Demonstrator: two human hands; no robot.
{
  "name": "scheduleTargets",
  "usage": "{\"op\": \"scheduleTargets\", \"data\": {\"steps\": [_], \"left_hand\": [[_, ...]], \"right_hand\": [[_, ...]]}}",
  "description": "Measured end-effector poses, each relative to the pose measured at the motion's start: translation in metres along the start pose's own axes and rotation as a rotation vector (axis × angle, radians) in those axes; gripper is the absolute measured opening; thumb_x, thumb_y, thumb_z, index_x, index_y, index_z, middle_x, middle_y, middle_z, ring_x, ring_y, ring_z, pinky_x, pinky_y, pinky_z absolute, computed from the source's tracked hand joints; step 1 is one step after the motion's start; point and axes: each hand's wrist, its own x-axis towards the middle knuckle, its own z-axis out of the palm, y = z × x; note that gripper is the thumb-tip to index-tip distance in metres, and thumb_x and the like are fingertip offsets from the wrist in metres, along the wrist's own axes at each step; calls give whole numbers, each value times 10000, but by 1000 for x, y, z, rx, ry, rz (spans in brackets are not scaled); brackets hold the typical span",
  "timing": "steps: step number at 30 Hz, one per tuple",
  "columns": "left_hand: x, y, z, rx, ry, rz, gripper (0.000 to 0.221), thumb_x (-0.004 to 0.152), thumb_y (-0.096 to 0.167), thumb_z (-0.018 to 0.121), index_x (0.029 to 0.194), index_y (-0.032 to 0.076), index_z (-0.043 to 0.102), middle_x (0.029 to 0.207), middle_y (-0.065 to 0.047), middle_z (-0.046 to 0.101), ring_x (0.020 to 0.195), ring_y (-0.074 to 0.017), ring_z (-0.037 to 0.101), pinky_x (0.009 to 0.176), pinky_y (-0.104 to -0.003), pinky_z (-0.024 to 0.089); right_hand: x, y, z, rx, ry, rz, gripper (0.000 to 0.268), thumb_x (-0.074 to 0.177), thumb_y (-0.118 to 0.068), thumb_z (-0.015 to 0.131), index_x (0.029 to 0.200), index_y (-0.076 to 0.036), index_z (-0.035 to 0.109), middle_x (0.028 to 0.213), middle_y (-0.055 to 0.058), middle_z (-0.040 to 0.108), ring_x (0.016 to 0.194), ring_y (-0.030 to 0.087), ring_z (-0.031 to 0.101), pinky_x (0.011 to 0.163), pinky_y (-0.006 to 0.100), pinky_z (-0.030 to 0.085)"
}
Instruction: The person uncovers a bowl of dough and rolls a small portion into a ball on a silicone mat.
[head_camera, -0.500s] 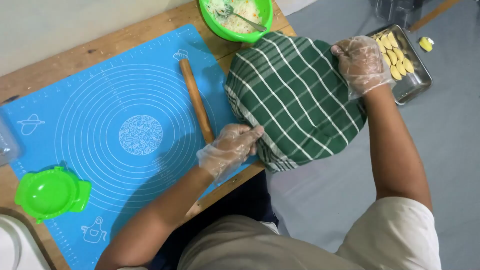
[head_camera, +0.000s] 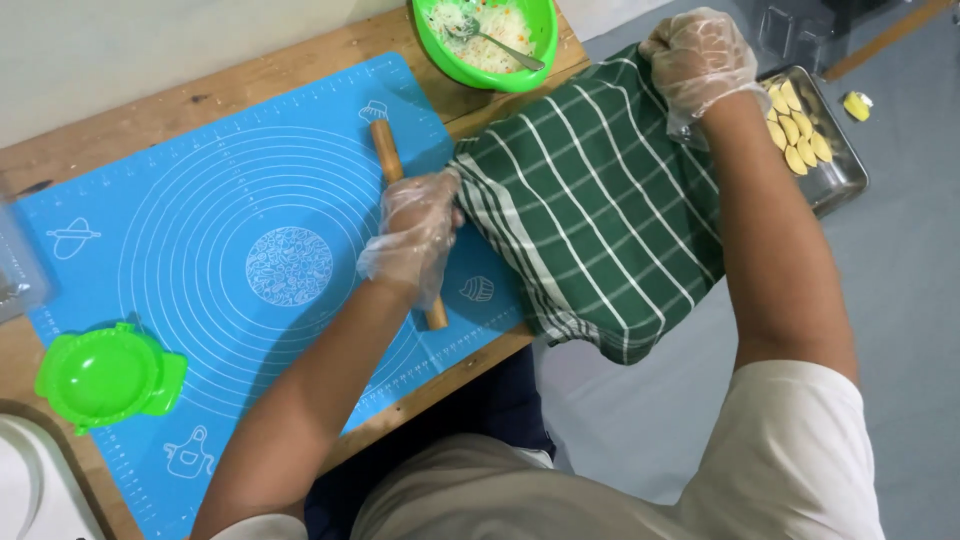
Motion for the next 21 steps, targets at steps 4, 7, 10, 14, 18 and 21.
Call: {"op": "scheduleTargets", "data": {"steps": [4, 7, 10, 14, 18, 21], "left_hand": [[-33, 14, -15, 48, -97, 32, 258, 997, 298, 681, 975, 43, 711, 571, -41, 557, 469, -149, 489, 434, -278, 405], [-49, 5, -42, 162, -158, -44, 351, 982, 426, 634, 1166, 139, 717, 597, -27, 569, 505, -120, 493, 506, -276, 407], [-52, -22, -81, -112, -329, 137, 281, 951, 332, 656, 1105, 102, 707, 697, -82, 634, 557, -136, 572, 449, -240, 395], [-52, -53, -131, -21, -427, 216, 451, 915, 184, 616, 1358, 105, 636, 1039, -79, 631, 797, -175, 638, 682, -305, 519], [-67, -60, -180, -211, -329, 427, 249, 974, 26, 664, 1212, 85, 709, 1153, -140, 724, 848, -221, 735, 687, -306, 621], [-69, -54, -204, -502, -162, 420, 343, 985, 95, 627, 1311, -10, 647, 1192, -209, 716, 899, -260, 773, 802, -368, 683]], "right_hand": [[-17, -20, -9, 41, -21, 109, 206, 1111, -292, 654, 1114, -109, 748, 981, 99, 708, 886, 269, 660, 825, 351, 557], [-63, -46, -34, -260, 213, -206, 321, 1115, -376, 723, 1297, -115, 767, 1227, 231, 643, 944, 473, 667, 685, 554, 547], [-137, -88, -55, -173, 425, -670, 270, 1144, -113, 808, 1368, -8, 700, 1240, 218, 617, 1121, 412, 623, 970, 474, 503], [-224, -144, -41, -93, 359, -889, 337, 1145, -69, 721, 1462, 3, 637, 1391, 200, 693, 1173, 365, 674, 954, 460, 560], [-270, -216, 25, 160, 18, -1036, 424, 1017, -129, 687, 1414, -33, 572, 1325, 107, 651, 1224, 307, 624, 904, 403, 566], [-269, -269, 79, 224, -34, -861, 485, 946, -350, 700, 1403, -240, 578, 1207, 88, 639, 885, 352, 714, 673, 533, 590]]}}
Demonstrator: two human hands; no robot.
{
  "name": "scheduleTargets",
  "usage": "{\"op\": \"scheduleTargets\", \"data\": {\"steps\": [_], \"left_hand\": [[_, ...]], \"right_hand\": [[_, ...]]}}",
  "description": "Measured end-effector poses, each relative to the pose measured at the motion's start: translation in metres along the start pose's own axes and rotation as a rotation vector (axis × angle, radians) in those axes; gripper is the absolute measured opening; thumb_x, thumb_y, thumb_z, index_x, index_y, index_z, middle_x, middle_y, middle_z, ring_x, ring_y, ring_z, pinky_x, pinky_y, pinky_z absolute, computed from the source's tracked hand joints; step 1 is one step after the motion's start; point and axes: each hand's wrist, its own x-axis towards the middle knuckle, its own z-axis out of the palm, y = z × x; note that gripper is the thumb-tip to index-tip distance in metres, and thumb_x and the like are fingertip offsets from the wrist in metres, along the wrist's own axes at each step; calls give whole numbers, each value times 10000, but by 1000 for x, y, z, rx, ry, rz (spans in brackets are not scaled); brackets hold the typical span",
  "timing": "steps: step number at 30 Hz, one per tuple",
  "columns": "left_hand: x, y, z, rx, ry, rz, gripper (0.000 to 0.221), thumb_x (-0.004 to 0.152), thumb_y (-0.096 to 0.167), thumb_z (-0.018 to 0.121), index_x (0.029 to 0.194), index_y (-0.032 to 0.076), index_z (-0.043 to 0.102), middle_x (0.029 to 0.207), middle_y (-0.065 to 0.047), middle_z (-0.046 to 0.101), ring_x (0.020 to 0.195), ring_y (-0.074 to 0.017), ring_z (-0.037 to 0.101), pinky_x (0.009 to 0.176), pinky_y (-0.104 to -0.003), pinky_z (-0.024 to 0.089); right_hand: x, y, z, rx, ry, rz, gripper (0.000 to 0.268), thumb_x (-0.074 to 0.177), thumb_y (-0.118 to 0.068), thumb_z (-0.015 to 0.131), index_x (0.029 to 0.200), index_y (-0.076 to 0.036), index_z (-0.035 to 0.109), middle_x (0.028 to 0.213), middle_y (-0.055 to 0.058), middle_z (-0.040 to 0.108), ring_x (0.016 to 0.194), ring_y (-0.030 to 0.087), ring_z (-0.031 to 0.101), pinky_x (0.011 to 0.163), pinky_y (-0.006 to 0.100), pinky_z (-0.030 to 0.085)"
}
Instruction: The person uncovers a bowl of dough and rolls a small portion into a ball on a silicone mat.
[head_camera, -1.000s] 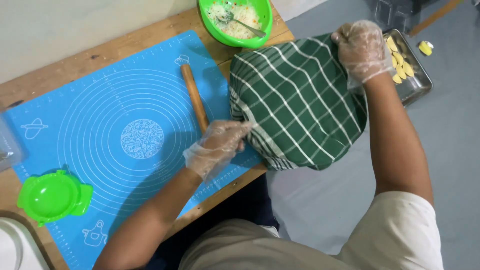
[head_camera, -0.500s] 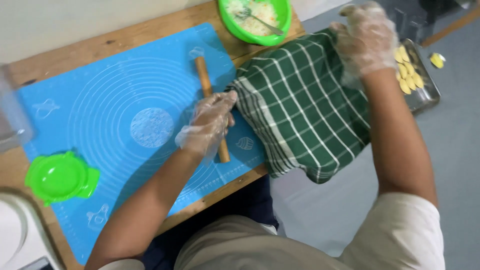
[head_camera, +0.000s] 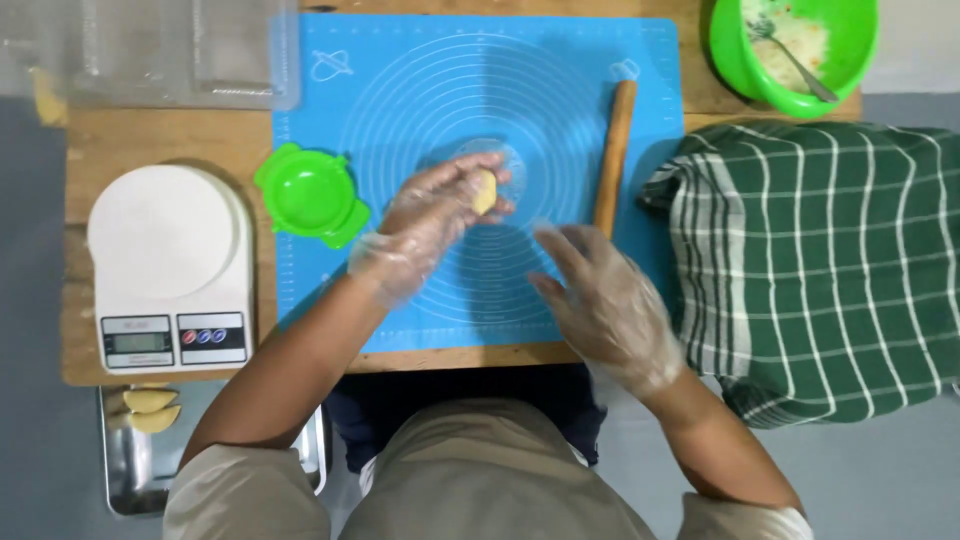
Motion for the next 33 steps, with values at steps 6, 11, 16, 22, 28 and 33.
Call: {"op": "scheduleTargets", "data": {"steps": [6, 11, 16, 22, 28, 33], "left_hand": [[-3, 46, -17, -170, 36, 20, 544, 946, 10, 568, 1483, -55, 509, 964, -117, 676, 683, -89, 628, 803, -326, 683], [48, -16, -82, 74, 34, 219, 636, 977, -30, 637, 1557, 170, 470, 1159, -216, 678, 1020, -213, 693, 925, -357, 646], [54, -25, -78, 216, 49, 292, 609, 957, -43, 724, 1500, 172, 554, 1181, -317, 695, 1150, -309, 670, 983, -406, 597], [57, -13, -69, 480, 238, 251, 279, 905, 172, 832, 1171, 226, 772, 998, -79, 806, 906, -160, 792, 767, -291, 676], [69, -37, -87, 502, 377, 170, 221, 831, 191, 888, 1031, 158, 802, 876, -96, 800, 740, -184, 794, 628, -288, 679], [59, -31, -68, 311, 192, 185, 240, 906, 47, 801, 1141, 52, 754, 963, -182, 777, 815, -200, 753, 732, -346, 681]], "right_hand": [[111, -20, 74, 397, 206, 42, 487, 883, -333, 864, 1304, -203, 656, 1109, 9, 635, 852, 259, 745, 671, 377, 642], [134, -14, 130, 720, 292, 86, 482, 814, -127, 928, 1259, -134, 744, 1066, 101, 665, 849, 270, 740, 679, 328, 654], [138, 0, 145, 431, 380, -52, 262, 794, -222, 929, 1024, -208, 804, 959, -15, 692, 791, 202, 730, 637, 318, 634], [133, -11, 147, 689, 466, 2, 280, 745, -32, 950, 976, -93, 805, 909, 79, 735, 805, 238, 741, 681, 325, 637], [121, -5, 121, 484, 253, 7, 434, 764, -217, 950, 1140, -126, 752, 1101, 84, 706, 953, 308, 723, 822, 426, 617], [121, 31, 125, 310, 125, -64, 296, 884, -292, 852, 1068, -98, 727, 1025, 112, 719, 950, 363, 719, 805, 481, 616]]}}
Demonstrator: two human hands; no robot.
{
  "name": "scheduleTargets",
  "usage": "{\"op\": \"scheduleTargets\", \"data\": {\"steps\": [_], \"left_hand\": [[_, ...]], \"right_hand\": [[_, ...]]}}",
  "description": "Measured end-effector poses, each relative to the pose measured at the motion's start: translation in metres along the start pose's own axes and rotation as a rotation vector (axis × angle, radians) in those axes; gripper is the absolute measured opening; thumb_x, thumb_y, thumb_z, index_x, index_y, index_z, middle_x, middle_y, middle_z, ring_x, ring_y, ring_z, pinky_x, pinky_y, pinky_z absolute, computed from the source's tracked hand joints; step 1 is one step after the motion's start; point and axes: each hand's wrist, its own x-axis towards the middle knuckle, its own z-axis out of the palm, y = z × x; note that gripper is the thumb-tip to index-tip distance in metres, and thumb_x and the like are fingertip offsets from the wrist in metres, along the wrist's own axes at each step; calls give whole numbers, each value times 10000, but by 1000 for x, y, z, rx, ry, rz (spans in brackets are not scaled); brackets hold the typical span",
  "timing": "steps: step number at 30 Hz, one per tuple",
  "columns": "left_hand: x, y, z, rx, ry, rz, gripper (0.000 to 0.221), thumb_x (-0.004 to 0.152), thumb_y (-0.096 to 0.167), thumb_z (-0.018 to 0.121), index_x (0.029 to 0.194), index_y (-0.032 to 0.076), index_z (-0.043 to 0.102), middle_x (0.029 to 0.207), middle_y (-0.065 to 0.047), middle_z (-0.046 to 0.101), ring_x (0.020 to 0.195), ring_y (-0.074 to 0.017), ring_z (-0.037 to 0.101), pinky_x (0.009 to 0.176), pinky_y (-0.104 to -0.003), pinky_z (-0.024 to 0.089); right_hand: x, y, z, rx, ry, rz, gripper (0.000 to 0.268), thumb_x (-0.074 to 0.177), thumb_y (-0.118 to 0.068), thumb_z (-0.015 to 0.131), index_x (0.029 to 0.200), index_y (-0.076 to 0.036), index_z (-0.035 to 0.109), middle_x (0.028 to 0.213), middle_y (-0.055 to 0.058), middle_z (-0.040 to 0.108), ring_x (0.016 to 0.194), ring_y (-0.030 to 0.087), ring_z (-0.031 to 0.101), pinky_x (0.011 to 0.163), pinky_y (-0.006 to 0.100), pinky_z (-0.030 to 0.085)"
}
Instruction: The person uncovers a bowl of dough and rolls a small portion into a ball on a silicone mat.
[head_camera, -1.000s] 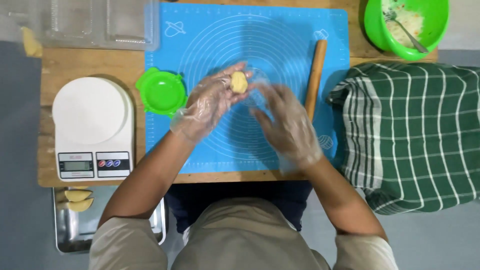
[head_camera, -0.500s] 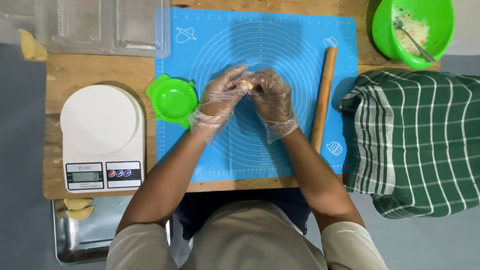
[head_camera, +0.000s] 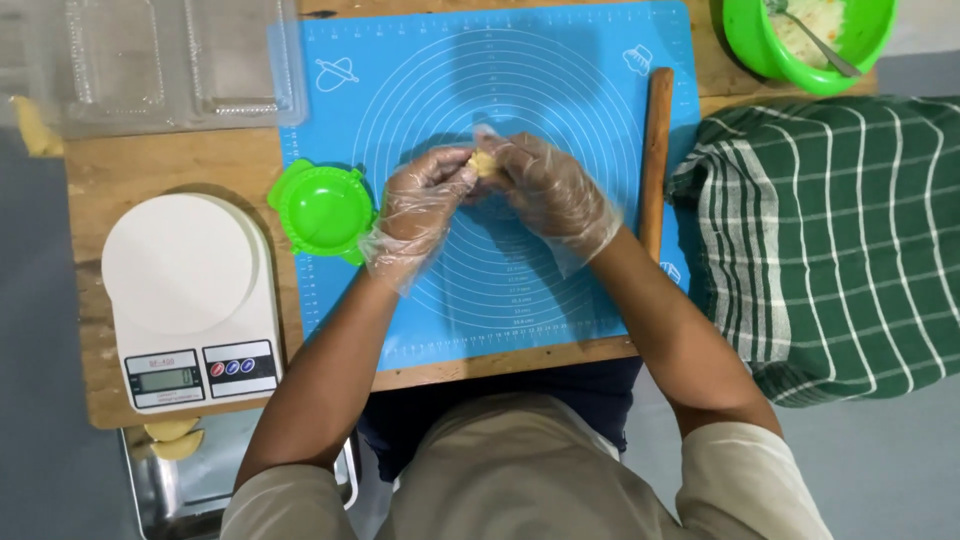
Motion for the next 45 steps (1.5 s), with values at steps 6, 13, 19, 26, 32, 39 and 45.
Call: {"op": "scheduleTargets", "data": {"steps": [6, 13, 19, 26, 32, 39, 45], "left_hand": [[-15, 11, 10, 60, -61, -9, 283, 914, 70, 794, 1193, 103, 762, 1066, -180, 770, 912, -187, 728, 757, -342, 686], [7, -21, -15, -186, 2, 35, 225, 942, 42, 757, 1163, 11, 726, 995, -188, 731, 821, -208, 721, 711, -379, 690], [2, -19, -14, -276, -73, -21, 160, 997, 62, 657, 1123, -30, 693, 878, -266, 714, 724, -324, 765, 661, -400, 704], [-1, -13, 7, -31, -94, 55, 246, 875, 3, 818, 1104, 61, 754, 957, -145, 735, 777, -200, 750, 646, -334, 689], [17, -37, -9, -222, 30, 39, 132, 922, 14, 770, 1037, 19, 705, 922, -176, 673, 767, -218, 684, 617, -348, 668], [10, -20, -9, -310, -5, -19, 68, 974, 38, 645, 1017, 10, 690, 1008, -209, 721, 725, -249, 744, 665, -354, 690], [0, 5, 6, -14, -39, 129, 343, 908, -68, 738, 1228, 46, 686, 1114, -196, 699, 760, -252, 770, 669, -373, 712]], "right_hand": [[-2, -34, -17, -75, -29, 146, 252, 983, -279, 730, 1163, -104, 716, 1004, 128, 738, 932, 373, 721, 811, 494, 619], [3, -16, 29, -76, 102, 68, 410, 898, -381, 827, 1236, -177, 720, 1026, 47, 720, 944, 270, 730, 817, 374, 624], [-1, -4, 26, 70, 138, 177, 215, 891, -297, 817, 1050, -156, 785, 882, 97, 775, 895, 328, 744, 779, 455, 622], [3, -19, -26, 456, 36, 191, 341, 890, 30, 752, 1211, -79, 713, 1132, 115, 649, 969, 235, 661, 833, 369, 604], [12, -22, -4, 636, 56, 140, 621, 778, -84, 969, 1332, -87, 687, 1194, 89, 572, 943, 167, 664, 827, 272, 629], [11, 6, 39, 500, 315, 141, 392, 784, -109, 951, 1149, -75, 811, 984, 103, 645, 820, 193, 678, 673, 302, 592], [18, -17, 28, 658, 340, 181, 260, 820, 19, 871, 1065, -54, 820, 896, 107, 670, 793, 171, 675, 716, 297, 604]]}}
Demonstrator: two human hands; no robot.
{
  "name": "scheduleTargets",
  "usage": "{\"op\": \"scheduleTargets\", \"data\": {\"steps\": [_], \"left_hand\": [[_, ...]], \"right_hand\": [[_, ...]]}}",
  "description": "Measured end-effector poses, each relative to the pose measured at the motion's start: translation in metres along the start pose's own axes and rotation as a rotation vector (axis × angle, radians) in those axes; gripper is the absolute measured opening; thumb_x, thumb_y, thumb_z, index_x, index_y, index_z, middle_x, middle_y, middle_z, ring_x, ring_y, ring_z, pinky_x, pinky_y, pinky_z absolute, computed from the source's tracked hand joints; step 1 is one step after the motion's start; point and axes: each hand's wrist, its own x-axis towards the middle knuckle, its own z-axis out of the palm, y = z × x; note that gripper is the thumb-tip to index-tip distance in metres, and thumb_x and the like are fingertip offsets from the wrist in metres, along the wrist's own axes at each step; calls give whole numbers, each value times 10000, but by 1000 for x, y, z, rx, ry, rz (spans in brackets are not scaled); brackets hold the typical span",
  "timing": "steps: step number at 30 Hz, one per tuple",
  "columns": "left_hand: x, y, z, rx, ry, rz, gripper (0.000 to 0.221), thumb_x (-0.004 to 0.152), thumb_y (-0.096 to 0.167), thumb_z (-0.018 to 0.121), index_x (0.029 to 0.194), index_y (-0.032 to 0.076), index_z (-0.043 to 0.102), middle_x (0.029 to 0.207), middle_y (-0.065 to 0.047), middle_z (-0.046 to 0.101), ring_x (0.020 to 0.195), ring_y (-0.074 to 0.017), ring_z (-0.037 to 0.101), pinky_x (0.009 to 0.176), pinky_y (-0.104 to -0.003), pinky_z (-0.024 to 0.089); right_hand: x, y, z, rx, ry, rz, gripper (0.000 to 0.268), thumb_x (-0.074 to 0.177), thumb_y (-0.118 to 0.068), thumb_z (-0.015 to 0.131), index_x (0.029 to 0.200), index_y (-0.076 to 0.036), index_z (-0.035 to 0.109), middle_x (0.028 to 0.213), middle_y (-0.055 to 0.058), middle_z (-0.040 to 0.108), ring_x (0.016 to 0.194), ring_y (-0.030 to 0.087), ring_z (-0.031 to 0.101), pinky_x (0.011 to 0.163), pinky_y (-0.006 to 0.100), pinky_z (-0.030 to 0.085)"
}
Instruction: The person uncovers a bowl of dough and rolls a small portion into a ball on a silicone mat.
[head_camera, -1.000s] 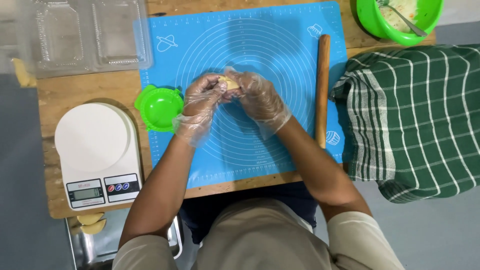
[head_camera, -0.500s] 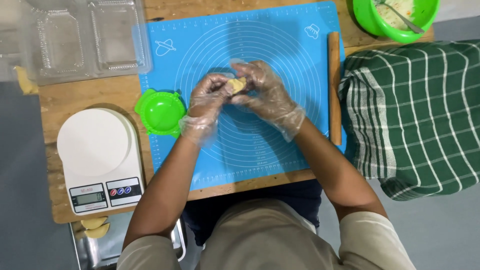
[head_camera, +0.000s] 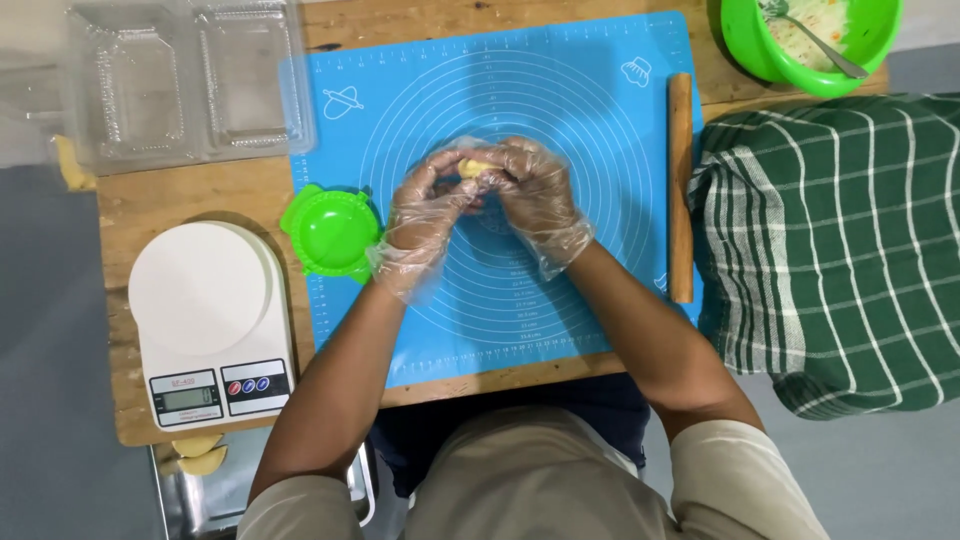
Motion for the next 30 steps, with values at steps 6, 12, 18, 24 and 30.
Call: {"op": "scheduleTargets", "data": {"steps": [6, 12, 18, 24, 30], "left_hand": [[2, -31, -10, -44, 42, 40, 283, 902, -74, 753, 1174, 2, 731, 1003, -203, 721, 692, -246, 758, 595, -361, 701], [-7, -9, -3, 59, 63, 128, 206, 895, -70, 771, 1086, 7, 776, 921, -183, 736, 740, -216, 765, 619, -312, 695], [-1, 10, 7, 243, -18, -119, 423, 845, 21, 843, 1238, 129, 731, 1071, -171, 727, 786, -211, 758, 629, -333, 705], [-3, 7, 17, 153, 221, -258, 268, 870, 86, 788, 1127, 23, 747, 962, -225, 750, 675, -243, 777, 523, -268, 661], [-10, 14, 14, 102, 250, -412, 205, 878, 86, 784, 1070, 27, 744, 869, -206, 746, 677, -221, 773, 593, -269, 682]], "right_hand": [[0, -17, -22, -19, -173, 55, 280, 1008, -113, 707, 1285, -91, 746, 1118, 152, 693, 909, 219, 708, 722, 339, 643], [-3, -3, -18, 159, -69, 375, 270, 896, 8, 783, 1165, 5, 757, 801, 172, 732, 591, 174, 716, 481, 267, 636], [-2, 2, -23, 447, 57, 494, 161, 933, 60, 711, 1091, 75, 682, 779, 239, 677, 515, 316, 721, 444, 416, 662], [0, -26, -37, 415, -308, 350, 709, 903, 95, 767, 1528, -62, 472, 1065, 142, 734, 835, 177, 742, 708, 306, 703], [-7, -12, -21, -61, -117, 93, 381, 814, -15, 892, 1172, -66, 770, 876, 153, 759, 725, 253, 765, 594, 374, 675]]}}
